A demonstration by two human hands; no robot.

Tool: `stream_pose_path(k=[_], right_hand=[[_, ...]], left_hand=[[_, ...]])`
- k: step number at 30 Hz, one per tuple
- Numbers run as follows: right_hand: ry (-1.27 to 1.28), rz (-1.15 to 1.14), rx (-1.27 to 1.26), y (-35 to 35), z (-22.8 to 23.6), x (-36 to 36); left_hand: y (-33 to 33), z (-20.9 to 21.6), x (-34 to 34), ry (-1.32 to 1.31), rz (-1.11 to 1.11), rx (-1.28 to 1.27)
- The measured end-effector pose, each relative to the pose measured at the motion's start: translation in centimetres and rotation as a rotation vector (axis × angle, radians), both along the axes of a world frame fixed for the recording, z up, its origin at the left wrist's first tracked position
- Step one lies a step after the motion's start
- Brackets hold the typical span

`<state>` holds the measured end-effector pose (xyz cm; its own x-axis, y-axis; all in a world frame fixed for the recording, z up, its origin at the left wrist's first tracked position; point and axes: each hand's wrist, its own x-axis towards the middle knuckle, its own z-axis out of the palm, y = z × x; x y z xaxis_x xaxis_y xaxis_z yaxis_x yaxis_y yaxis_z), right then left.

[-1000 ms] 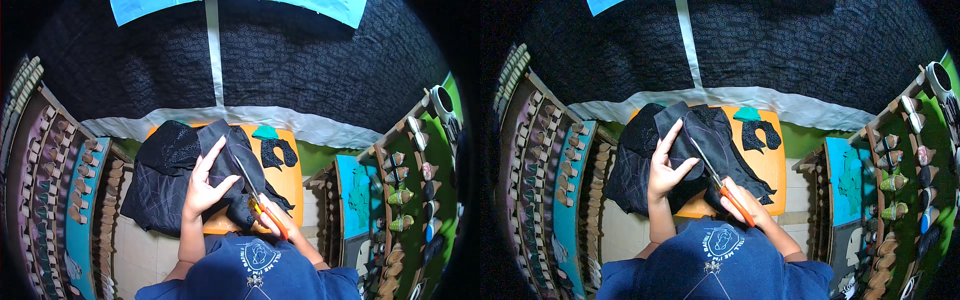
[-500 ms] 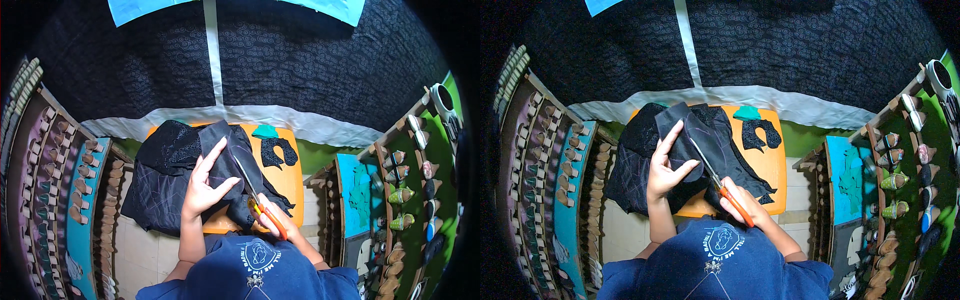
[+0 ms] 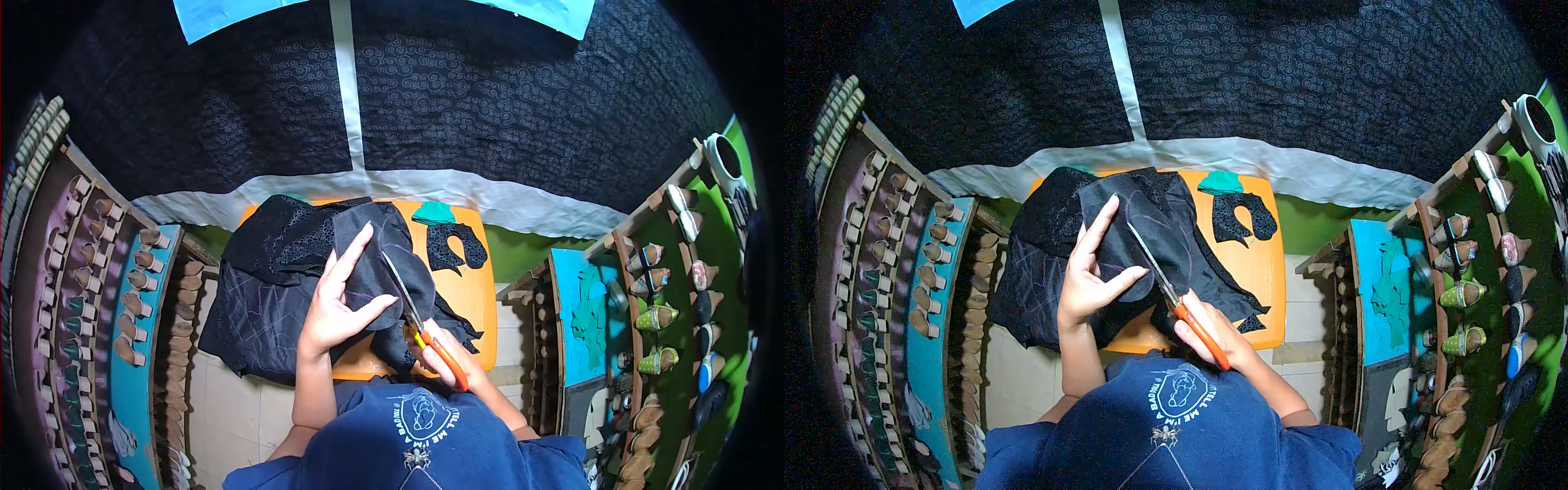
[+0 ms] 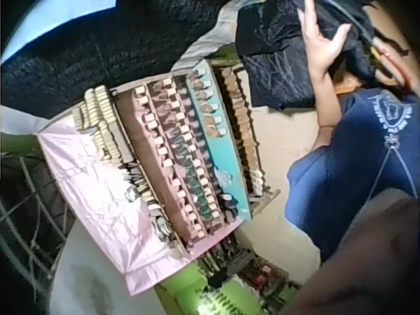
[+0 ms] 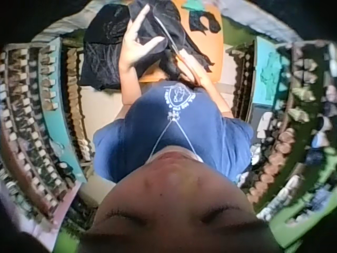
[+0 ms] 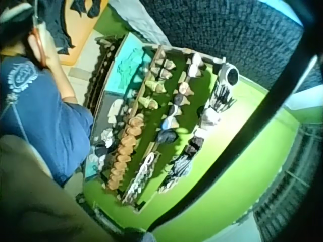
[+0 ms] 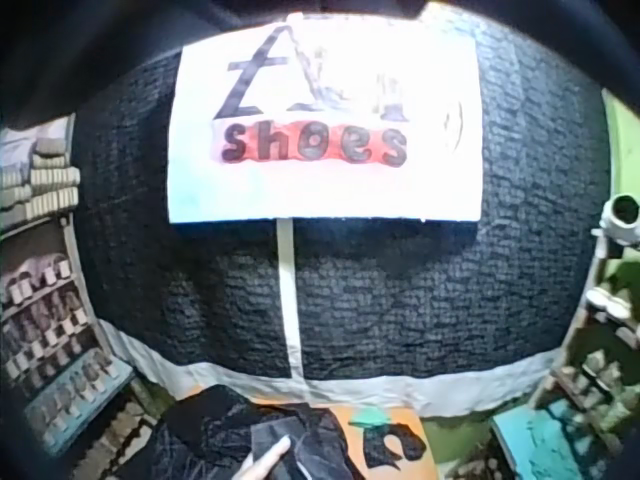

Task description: The person uses orange-handled scissors to cut a black patterned fabric laid on a yellow table. They follow purple chalk lines to cut out shapes, occasionally lifting and repositioning the fabric to continue cutting along the marked outlines.

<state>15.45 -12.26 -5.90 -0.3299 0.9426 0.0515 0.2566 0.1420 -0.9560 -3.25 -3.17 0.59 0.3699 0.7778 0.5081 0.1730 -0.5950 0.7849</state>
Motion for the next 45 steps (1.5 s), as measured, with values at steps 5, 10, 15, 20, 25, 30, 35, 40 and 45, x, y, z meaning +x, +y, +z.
stream_pose_path(k=[5, 10, 15, 20, 25, 30, 35, 40, 45], right_hand=[[-0.026, 0.012, -0.027, -0.1, 0.2, 0.0], [0.000, -0.018, -0.002, 0.1, 0.1, -0.2], [0.070, -0.021, -0.054, 0.0, 0.2, -0.4], [0.054, -0.006, -0.043, 0.2, 1.0, -0.4], [0.031, -0.024, 0.040, 0.5, 0.1, -0.3], [0.105, -0.023, -0.030, 0.3, 1.0, -0.6], [0.121, -0.026, -0.026, 0.3, 0.8, -0.8], [0.074, -0.022, 0.006, 0.3, 0.9, -0.8], [-0.040, -0.017, 0.040, 0.4, 1.2, -0.6]], left_hand=[[0.0, 0.0, 0.0, -0.024, -0.025, -0.007], [-0.1, -0.1, 0.3, -0.001, -0.057, 0.012], [-0.1, -0.1, 0.3, -0.009, -0.049, -0.005], [-0.1, -0.2, 0.3, 0.001, -0.051, -0.010], [-0.4, -0.1, 0.5, 0.003, -0.086, -0.009], [-0.3, -0.2, 0.5, -0.020, -0.095, -0.008], [-0.4, -0.5, 0.6, -0.059, -0.104, -0.050], [-0.7, -0.9, 0.7, -0.046, -0.067, 0.014], [0.3, -0.6, -0.3, -0.175, -0.089, 0.036]])
